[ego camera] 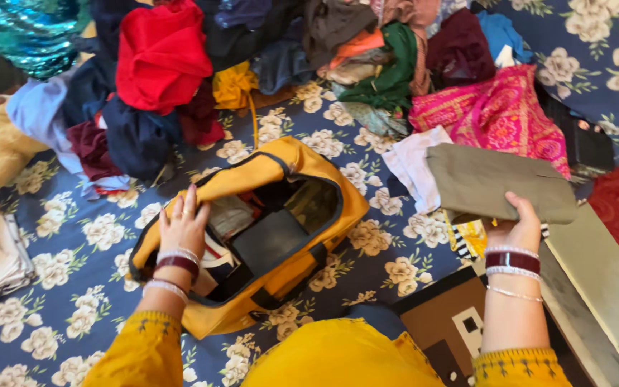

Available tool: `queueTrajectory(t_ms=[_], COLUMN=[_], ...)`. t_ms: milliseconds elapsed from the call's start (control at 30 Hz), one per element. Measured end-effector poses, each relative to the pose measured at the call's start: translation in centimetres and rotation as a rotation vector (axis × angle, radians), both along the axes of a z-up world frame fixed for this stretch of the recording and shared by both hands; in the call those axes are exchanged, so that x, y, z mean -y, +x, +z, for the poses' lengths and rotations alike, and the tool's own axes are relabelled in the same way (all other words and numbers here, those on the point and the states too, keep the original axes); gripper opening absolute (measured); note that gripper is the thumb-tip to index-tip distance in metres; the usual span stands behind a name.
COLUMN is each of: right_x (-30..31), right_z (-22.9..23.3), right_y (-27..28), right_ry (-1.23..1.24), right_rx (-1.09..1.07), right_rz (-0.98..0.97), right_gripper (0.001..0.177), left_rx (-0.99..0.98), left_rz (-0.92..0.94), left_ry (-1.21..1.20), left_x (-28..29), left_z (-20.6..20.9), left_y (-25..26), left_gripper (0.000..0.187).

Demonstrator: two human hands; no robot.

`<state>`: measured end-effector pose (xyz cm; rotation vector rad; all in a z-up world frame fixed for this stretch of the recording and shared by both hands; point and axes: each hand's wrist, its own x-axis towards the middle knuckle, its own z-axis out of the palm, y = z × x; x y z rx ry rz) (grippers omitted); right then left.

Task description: The person packs folded clothes into a yellow duffel bag. They pick up various folded garments from a floral-patterned table and place them into the bag one by one, adjusting the items to fit.

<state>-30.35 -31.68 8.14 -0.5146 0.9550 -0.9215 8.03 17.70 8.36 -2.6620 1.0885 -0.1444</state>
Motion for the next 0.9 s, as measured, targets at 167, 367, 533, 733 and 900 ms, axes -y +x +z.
queueTrajectory(t_ms=[167, 367, 533, 733, 900], right_x=[-8.6, -18.9, -27.6, -33.3, -34.4], right_z=[7.5, 6.6, 1.7, -7.6, -15.8], right_y=[5.5, 11.9, 18.3, 25.8, 27.8], right_ry=[0.018, 0.183, 0.332, 0.269, 0.316], right_rx=[0.075, -0.091, -0.087, -0.098, -0.385], right_rz=[0.364, 0.804, 0.938, 0.985, 0.943], right_gripper=[0.053, 0.050, 0.045, 0.043, 0.043], left_rx=[-0.227, -0.351, -0.374, -0.445, -0.482], left_rz=[0.042, 0.040, 0.011, -0.011, -0.073], left_ry=[0.008, 0.047, 0.012, 0.011, 0.005], left_x=[-0.9, -0.7, -0.4, -0.3, -1.2], left_z=[1.4, 3.3, 4.1, 4.6, 4.4], left_y=[5.5, 7.7, 10.2, 12.4, 12.9], left_gripper=[0.062, 0.075, 0.075, 0.082, 0.087])
